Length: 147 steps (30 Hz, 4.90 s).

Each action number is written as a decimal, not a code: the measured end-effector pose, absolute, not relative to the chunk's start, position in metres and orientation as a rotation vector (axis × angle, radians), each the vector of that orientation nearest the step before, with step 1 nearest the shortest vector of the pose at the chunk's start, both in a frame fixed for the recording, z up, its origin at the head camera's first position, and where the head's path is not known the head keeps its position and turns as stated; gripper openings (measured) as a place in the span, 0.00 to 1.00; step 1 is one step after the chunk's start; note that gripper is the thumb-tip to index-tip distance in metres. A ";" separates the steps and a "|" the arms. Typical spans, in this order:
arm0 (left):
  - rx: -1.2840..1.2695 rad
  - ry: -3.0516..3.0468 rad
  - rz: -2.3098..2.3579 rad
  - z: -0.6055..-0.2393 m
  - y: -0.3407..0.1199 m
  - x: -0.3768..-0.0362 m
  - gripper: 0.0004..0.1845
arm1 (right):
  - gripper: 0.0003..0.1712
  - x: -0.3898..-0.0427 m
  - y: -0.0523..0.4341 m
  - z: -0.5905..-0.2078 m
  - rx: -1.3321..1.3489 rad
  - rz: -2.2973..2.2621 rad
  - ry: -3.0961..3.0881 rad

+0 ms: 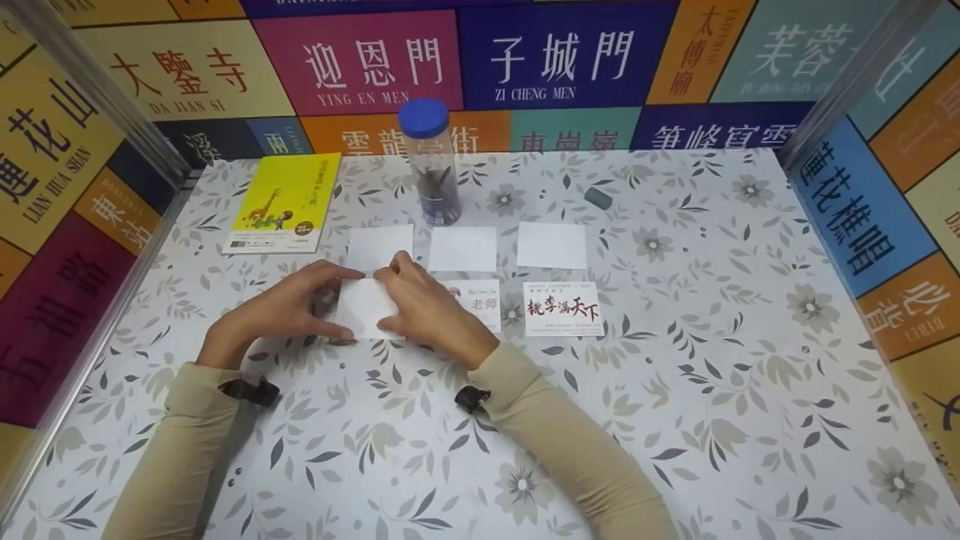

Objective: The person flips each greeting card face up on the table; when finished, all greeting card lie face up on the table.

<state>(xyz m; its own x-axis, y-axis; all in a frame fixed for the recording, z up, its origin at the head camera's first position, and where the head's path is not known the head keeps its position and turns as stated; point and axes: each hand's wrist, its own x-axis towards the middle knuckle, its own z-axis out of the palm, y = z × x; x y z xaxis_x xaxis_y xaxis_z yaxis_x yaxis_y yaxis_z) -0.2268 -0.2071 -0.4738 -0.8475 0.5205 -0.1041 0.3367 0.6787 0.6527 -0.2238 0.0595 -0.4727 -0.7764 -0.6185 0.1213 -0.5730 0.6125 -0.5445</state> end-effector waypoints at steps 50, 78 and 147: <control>0.665 1.935 1.638 -0.463 -0.226 -0.224 0.52 | 0.41 -0.222 0.048 -0.467 -1.195 -1.137 2.519; 0.594 2.725 0.923 -0.483 -0.220 -0.213 0.49 | 0.47 -0.227 0.061 -0.475 -1.025 -0.680 2.648; 0.877 2.734 0.867 -0.472 0.042 -0.299 0.38 | 0.49 -0.301 0.331 -0.481 -0.472 -0.802 2.793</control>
